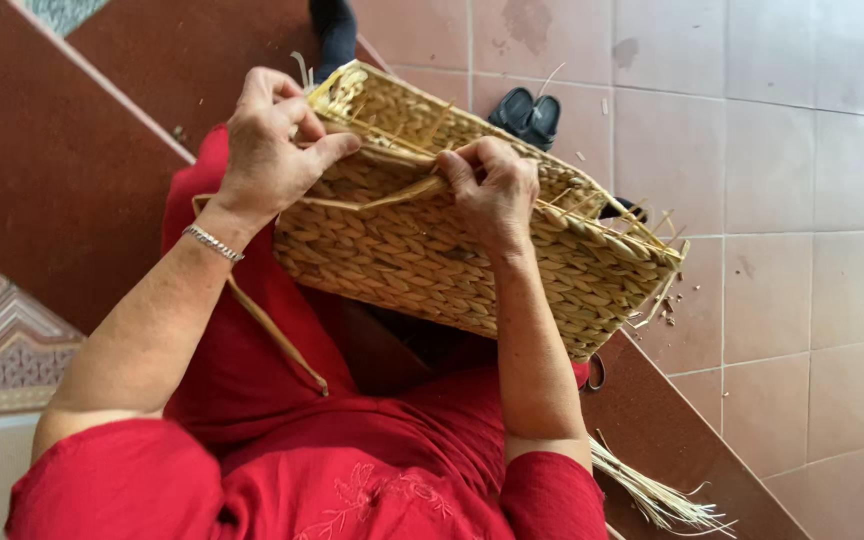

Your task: The person weaves a rectangular basket using dried palm leaves, interlacing strands through the existing structure. They use scissors to trim excess material and continue adding new strands to build up the basket's sides.

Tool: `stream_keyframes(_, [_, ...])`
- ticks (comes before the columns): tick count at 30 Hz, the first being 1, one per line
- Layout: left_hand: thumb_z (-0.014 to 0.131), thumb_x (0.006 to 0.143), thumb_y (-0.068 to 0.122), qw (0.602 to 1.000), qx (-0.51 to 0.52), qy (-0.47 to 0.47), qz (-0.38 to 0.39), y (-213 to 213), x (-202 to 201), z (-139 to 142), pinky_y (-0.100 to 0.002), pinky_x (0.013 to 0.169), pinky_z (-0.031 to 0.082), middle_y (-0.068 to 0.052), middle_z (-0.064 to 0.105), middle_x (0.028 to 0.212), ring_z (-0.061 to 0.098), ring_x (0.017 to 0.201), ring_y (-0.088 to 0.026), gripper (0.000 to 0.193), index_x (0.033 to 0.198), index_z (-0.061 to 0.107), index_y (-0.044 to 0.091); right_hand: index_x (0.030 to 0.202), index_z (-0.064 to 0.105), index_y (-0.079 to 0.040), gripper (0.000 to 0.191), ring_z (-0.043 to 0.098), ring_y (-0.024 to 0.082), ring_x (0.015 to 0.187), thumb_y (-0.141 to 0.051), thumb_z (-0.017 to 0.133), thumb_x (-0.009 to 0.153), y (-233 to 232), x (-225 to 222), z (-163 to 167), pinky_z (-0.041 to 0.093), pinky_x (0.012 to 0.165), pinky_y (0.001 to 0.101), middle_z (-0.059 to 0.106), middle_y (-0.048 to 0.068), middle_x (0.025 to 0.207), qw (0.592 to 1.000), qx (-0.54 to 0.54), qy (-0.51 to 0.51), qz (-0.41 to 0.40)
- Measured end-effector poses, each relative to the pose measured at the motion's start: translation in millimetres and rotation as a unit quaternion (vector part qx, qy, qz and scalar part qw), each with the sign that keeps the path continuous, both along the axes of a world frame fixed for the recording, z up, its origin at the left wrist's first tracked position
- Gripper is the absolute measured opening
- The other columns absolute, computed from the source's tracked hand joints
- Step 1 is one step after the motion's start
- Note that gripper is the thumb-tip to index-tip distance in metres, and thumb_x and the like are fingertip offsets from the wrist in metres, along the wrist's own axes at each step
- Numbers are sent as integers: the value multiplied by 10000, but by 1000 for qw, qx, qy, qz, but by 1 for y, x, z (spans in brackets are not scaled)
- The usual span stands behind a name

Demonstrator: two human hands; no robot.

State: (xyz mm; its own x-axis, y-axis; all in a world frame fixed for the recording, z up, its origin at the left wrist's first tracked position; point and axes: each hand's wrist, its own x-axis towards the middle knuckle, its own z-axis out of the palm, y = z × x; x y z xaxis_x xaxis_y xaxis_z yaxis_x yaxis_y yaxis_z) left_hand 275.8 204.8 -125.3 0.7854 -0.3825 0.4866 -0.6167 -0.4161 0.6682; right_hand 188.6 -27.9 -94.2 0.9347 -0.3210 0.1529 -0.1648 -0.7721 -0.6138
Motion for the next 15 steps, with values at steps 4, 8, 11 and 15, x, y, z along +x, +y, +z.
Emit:
stream_keyframes(4, [990,879,353,1000,16,25,-10,2,-1,2,-279,737,624,-116,564,1133,626,963,-171,444,820,700,21,1093,726,-48,301,612,234,1047,-232,842,885,-6,-38,-2,411,1020,433,703,99,1066,982,-108,-155,30])
stream_keyframes(8, [996,876,346,999,52,-14,0,6,-4,2,-292,753,601,-107,578,1110,623,986,-192,453,754,696,28,1243,653,-116,313,575,232,1262,-285,765,1004,-33,-117,-16,517,1070,412,597,71,1288,945,-77,-294,-121])
stream_keyframes(11, [988,855,324,999,51,3,0,8,-8,2,-287,746,590,-98,574,1086,613,958,-178,423,765,698,29,1268,629,-36,342,509,246,1338,-308,688,1069,-78,-165,-27,459,1138,499,648,132,1300,886,-221,-268,-308])
stream_keyframes(15, [959,885,335,995,85,-48,7,7,-11,6,-297,777,569,-74,576,1055,606,971,-171,392,768,708,57,1246,536,-84,446,561,141,1024,-480,565,1045,-110,-202,-39,538,856,331,573,15,1075,912,199,-170,-315])
